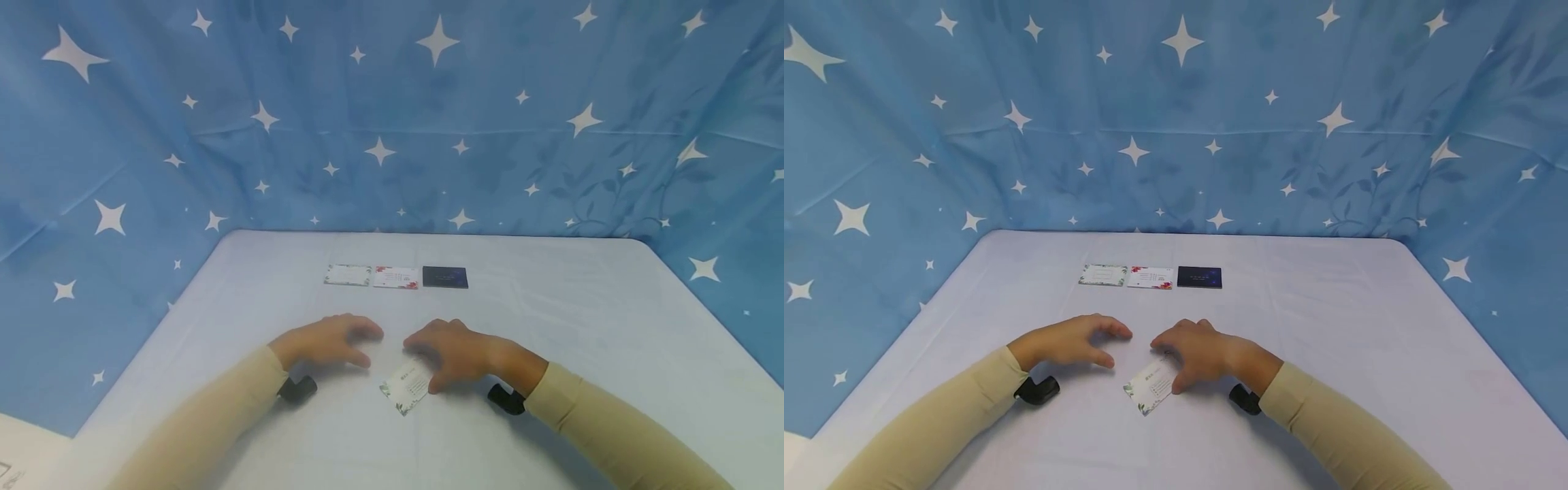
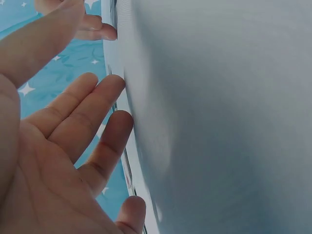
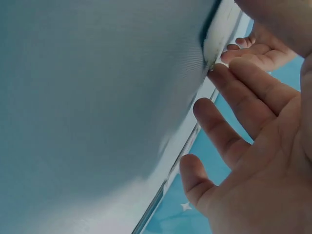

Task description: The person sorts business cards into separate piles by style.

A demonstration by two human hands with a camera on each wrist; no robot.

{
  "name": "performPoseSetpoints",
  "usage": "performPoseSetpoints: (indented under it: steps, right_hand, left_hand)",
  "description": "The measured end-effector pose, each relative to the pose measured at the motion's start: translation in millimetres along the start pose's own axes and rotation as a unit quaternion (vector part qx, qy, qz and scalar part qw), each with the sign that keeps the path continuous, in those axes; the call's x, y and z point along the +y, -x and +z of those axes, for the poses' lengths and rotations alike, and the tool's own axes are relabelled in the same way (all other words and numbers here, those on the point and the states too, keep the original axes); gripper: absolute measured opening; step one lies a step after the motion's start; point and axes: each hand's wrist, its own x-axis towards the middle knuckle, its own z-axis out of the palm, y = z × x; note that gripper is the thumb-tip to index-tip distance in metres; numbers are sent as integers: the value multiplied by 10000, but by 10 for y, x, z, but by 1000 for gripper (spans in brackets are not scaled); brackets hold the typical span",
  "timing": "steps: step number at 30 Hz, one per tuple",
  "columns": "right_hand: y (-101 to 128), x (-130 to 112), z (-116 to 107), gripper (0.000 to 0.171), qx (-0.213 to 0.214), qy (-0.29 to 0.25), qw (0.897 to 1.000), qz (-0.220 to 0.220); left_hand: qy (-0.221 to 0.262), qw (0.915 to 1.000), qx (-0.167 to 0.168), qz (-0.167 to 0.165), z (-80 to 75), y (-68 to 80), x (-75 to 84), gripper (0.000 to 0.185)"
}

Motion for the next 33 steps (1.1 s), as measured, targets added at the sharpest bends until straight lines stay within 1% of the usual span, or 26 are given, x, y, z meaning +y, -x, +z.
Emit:
performPoseSetpoints:
  steps: [3, 8, 11, 14, 16, 19, 22, 25, 29, 33]
  right_hand:
    - [4, 12, 9, 64, 115, 87, 9998, -126]
    - [13, 12, 15, 54, 262, 301, 9990, -209]
    - [10, -2, 20, 51, 343, 543, 9976, -251]
    - [1, -18, 29, 47, 515, 879, 9940, -406]
    - [-2, -24, 35, 46, 600, 999, 9922, -453]
    - [3, -10, 40, 50, 556, 815, 9944, -383]
    - [16, 28, 35, 57, 333, 425, 9983, -203]
    - [23, 61, 28, 58, 250, 277, 9991, -204]
    - [28, 77, 24, 51, 356, 339, 9982, -351]
    - [21, 71, 33, 49, 660, 298, 9968, -348]
  left_hand:
    - [-24, 10000, -16, 47, -5, 6, 11, 52]
    - [-3, 10000, -24, 66, -2, 9, 25, 51]
    - [17, 10000, -17, 88, -2, 13, 31, 50]
    - [-3, 10000, -25, 74, 0, 16, 34, 50]
    - [-28, 10000, -20, 59, 0, 19, 36, 50]
    - [-34, 10000, -22, 30, 1, 20, 41, 51]
    - [-35, 10000, -28, -12, 1, 22, 48, 51]
    - [-66, 10000, -35, -37, 1, 25, 54, 51]
    - [-129, 9999, -34, -65, 7, 25, 52, 51]
    - [-129, 9999, 3, -88, 18, 17, 44, 53]
